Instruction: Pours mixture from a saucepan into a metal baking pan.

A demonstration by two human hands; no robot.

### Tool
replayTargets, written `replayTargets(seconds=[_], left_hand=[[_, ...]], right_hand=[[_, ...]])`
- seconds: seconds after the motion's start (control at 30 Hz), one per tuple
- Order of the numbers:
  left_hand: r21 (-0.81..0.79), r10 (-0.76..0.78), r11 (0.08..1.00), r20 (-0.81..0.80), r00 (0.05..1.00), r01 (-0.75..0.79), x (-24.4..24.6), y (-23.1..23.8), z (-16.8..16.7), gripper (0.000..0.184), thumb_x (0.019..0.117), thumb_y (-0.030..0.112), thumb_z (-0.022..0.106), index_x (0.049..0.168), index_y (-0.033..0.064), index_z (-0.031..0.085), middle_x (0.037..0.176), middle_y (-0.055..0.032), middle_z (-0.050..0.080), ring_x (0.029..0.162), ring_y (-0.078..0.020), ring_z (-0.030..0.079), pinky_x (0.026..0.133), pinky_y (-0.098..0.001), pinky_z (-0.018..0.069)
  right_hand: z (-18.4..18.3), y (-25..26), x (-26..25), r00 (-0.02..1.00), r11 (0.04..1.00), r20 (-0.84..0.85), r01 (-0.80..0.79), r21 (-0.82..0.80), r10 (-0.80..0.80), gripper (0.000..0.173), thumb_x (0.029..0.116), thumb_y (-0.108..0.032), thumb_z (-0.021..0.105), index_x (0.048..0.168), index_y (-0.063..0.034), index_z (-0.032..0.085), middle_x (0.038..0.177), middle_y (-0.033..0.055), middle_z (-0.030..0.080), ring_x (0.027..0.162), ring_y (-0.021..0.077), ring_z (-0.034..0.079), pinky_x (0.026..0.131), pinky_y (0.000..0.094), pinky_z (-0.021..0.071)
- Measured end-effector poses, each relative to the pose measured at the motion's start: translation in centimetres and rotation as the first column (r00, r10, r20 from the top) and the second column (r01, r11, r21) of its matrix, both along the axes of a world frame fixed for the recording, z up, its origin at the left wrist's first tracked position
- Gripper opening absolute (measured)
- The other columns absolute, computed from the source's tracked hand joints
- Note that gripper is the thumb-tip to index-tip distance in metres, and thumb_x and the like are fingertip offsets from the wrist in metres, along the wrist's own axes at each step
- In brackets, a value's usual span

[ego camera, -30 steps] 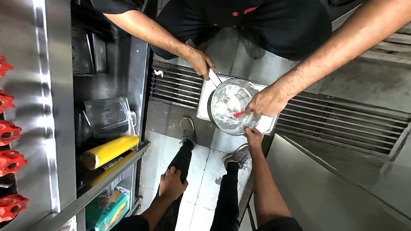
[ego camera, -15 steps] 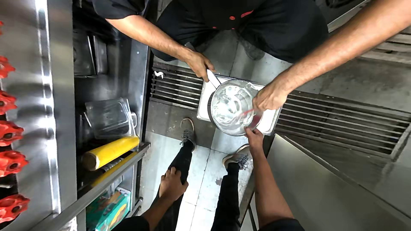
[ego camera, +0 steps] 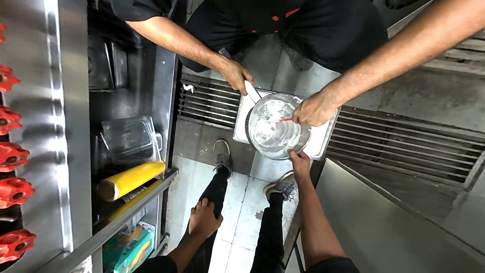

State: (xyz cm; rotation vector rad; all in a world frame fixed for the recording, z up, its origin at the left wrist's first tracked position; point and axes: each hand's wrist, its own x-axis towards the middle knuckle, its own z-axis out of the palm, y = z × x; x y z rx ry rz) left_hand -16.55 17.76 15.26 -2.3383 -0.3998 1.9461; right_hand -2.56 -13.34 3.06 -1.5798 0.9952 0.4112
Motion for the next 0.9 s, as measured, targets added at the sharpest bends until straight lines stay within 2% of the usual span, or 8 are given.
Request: replayTargets(seconds=[0.17,0.27,0.33,0.4,0.43,0.5,0.63,0.9], left_hand=[[-0.001,-0.009,1.0,-0.001,1.0,0.009,-0.3,0.1,0.0,0.067,0.0936,0.061,0.053,0.14,0.0132,0.061,0.157,-0.0127,0.045,0.145,-0.0332,0.042,0.112,-0.0553,0.0404],[0.0,-0.001,1.0,-0.003,1.0,0.001,-0.2,0.1,-0.1,0.067,0.0935,0.061,0.054,0.139,0.0132,0.061,0.156,-0.0127,0.046,0.145,-0.0333,0.042,0.112,-0.0554,0.0401],[0.001,-0.006,1.0,0.001,1.0,0.006,-0.2,0.1,-0.1,0.067,0.0932,0.062,0.054,0.139,0.0135,0.061,0.156,-0.0124,0.046,0.145,-0.0325,0.042,0.112,-0.0549,0.04],[-0.002,-0.01,1.0,-0.011,1.0,0.01,-0.2,0.1,-0.1,0.067,0.0936,0.062,0.053,0.14,0.0132,0.061,0.157,-0.0125,0.045,0.146,-0.0321,0.042,0.113,-0.0547,0.0398],[-0.005,-0.008,1.0,-0.019,1.0,0.008,0.0,0.2,-0.1,0.067,0.0939,0.061,0.053,0.14,0.0127,0.061,0.157,-0.0129,0.044,0.146,-0.0324,0.041,0.113,-0.0546,0.0397],[-0.006,-0.009,1.0,-0.023,1.0,0.009,0.1,0.2,0.0,0.067,0.0939,0.061,0.053,0.14,0.013,0.061,0.156,-0.0127,0.045,0.146,-0.0324,0.042,0.112,-0.0547,0.0401],[0.006,-0.01,1.0,-0.012,1.0,0.01,0.0,0.1,-0.1,0.065,0.0935,0.061,0.054,0.139,0.0144,0.062,0.156,-0.0108,0.046,0.145,-0.0314,0.042,0.112,-0.0539,0.0403],[0.008,-0.014,1.0,-0.012,1.0,0.014,0.1,-0.1,-0.1,0.066,0.0934,0.061,0.055,0.138,0.0136,0.062,0.155,-0.012,0.046,0.145,-0.0321,0.043,0.112,-0.0548,0.0404]], right_hand=[[0.0,-0.5,0.0,1.0,1.0,0.021,-0.007,0.002,0.007,0.02,0.0956,-0.018,0.07,0.084,-0.0036,0.061,0.074,0.0037,0.056,0.067,0.0107,0.055,0.069,0.032,0.0524],[-0.2,-0.4,0.1,1.0,1.0,0.031,0.005,-0.012,-0.005,0.018,0.0946,-0.014,0.071,0.084,-0.0023,0.062,0.072,0.0033,0.056,0.065,0.011,0.054,0.067,0.0317,0.051],[-0.4,-0.2,0.2,1.0,1.0,0.023,0.0,-0.023,0.001,0.018,0.0928,-0.009,0.071,0.082,-0.0022,0.058,0.073,0.0036,0.053,0.066,0.0112,0.052,0.067,0.0321,0.0491],[-0.2,-0.1,0.1,0.999,1.0,0.042,0.009,0.001,-0.009,0.011,0.0902,-0.002,0.069,0.098,0.0033,0.064,0.085,0.0077,0.063,0.074,0.0111,0.06,0.073,0.0327,0.0544],[-0.2,0.0,0.1,0.999,1.0,0.053,0.005,0.009,-0.005,0.012,0.091,-0.003,0.068,0.1,0.0036,0.065,0.085,0.0074,0.064,0.074,0.01,0.061,0.074,0.0317,0.0548],[-0.3,0.4,0.2,0.999,1.0,0.037,0.01,0.009,-0.01,0.011,0.0948,-0.009,0.068,0.092,0.0013,0.065,0.078,0.0049,0.06,0.069,0.0094,0.057,0.069,0.0302,0.0525],[0.0,0.7,-0.3,0.999,0.999,-0.037,-0.032,0.007,0.032,0.024,0.0964,-0.025,0.071,0.092,-0.0028,0.064,0.082,0.0078,0.06,0.072,0.0156,0.058,0.071,0.0386,0.0525],[-0.5,-0.6,0.7,0.998,0.999,0.047,-0.031,-0.039,0.033,0.012,0.0904,-0.009,0.071,0.086,-0.0023,0.062,0.074,0.0036,0.056,0.067,0.0105,0.054,0.068,0.033,0.0508]])
